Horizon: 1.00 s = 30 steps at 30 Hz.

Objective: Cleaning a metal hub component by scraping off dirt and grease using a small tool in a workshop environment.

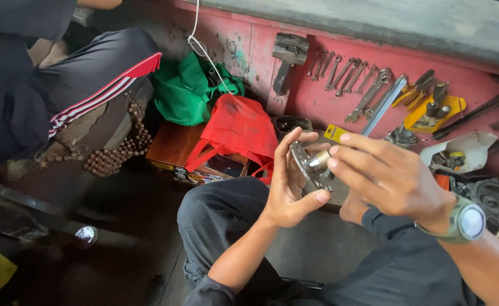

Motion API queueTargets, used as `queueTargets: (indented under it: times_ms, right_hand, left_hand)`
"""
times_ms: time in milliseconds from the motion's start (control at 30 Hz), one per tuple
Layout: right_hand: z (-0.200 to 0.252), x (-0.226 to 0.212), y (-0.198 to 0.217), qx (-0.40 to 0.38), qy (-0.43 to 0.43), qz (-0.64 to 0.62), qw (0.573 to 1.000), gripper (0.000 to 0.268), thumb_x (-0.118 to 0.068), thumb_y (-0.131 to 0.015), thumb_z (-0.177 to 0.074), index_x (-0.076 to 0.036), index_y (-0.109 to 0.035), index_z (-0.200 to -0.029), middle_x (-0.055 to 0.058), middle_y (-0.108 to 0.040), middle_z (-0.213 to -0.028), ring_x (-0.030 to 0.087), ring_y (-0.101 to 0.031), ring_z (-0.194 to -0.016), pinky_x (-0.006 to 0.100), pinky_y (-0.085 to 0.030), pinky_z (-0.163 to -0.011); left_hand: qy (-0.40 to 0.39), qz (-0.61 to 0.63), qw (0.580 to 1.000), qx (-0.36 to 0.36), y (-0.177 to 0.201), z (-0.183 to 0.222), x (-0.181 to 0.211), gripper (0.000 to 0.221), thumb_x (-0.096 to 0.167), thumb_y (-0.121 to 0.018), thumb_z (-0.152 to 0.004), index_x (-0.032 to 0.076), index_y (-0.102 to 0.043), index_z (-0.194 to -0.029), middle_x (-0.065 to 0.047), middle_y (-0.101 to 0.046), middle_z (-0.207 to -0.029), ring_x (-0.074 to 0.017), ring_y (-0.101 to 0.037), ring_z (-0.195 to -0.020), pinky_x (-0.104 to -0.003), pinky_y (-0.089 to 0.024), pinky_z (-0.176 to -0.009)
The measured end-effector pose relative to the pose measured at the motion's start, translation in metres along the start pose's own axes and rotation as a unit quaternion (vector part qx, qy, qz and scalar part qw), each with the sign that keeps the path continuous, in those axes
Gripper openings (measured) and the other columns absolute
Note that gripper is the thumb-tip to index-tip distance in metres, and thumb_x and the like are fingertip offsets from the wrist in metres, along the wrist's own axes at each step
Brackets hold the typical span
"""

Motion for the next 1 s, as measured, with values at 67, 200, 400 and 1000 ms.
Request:
queueTargets:
  times_ms: [67, 200, 400, 1000]
  right_hand:
    - [0.0, 0.007, 0.0, 0.009, -0.015, 0.014, 1.0, 0.034, -0.003, -0.068, -0.083, 0.001, -0.069, -0.117, 0.014, -0.069, -0.121, 0.036, -0.068, -0.119, 0.044, -0.059, -0.093]
    - [0.005, 0.005, 0.0, 0.014, 0.002, 0.01, 1.0, 0.033, -0.009, -0.065, -0.087, 0.001, -0.069, -0.119, 0.016, -0.069, -0.123, 0.037, -0.068, -0.118, 0.044, -0.058, -0.096]
    - [0.002, 0.015, 0.002, 0.019, -0.036, 0.05, 0.998, 0.034, -0.004, -0.065, -0.084, 0.002, -0.07, -0.117, 0.015, -0.07, -0.122, 0.034, -0.067, -0.118, 0.043, -0.058, -0.092]
    - [0.001, 0.012, 0.007, 0.02, -0.046, 0.047, 0.998, 0.033, -0.004, -0.067, -0.084, -0.001, -0.07, -0.117, 0.011, -0.07, -0.122, 0.03, -0.068, -0.116, 0.041, -0.057, -0.092]
  left_hand:
    - [0.006, 0.0, 1.0, 0.004, 0.001, 0.002, 0.001, 0.097, 0.007, -0.075, -0.085, 0.015, -0.019, -0.163, -0.016, -0.032, -0.161, -0.0331, -0.046, -0.143, -0.051, -0.044, -0.121]
    - [0.005, 0.003, 1.0, 0.009, 0.0, 0.003, 0.002, 0.096, 0.011, -0.076, -0.087, 0.015, -0.019, -0.163, -0.016, -0.03, -0.162, -0.0337, -0.044, -0.145, -0.052, -0.042, -0.122]
    - [0.013, -0.028, 0.999, 0.013, 0.002, 0.002, 0.009, 0.097, 0.015, -0.075, -0.085, 0.015, -0.019, -0.164, -0.018, -0.033, -0.161, -0.0351, -0.047, -0.143, -0.052, -0.046, -0.118]
    - [0.023, -0.052, 0.998, 0.01, 0.002, 0.002, 0.011, 0.098, 0.022, -0.077, -0.084, 0.014, -0.02, -0.163, -0.019, -0.033, -0.16, -0.0377, -0.048, -0.142, -0.053, -0.046, -0.115]
Point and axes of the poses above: each hand's wrist, its own z-axis away from the middle knuckle, its own y-axis out of the back of the hand, x = y × z, the point moved 4 cm from there along -z, towards the middle knuckle
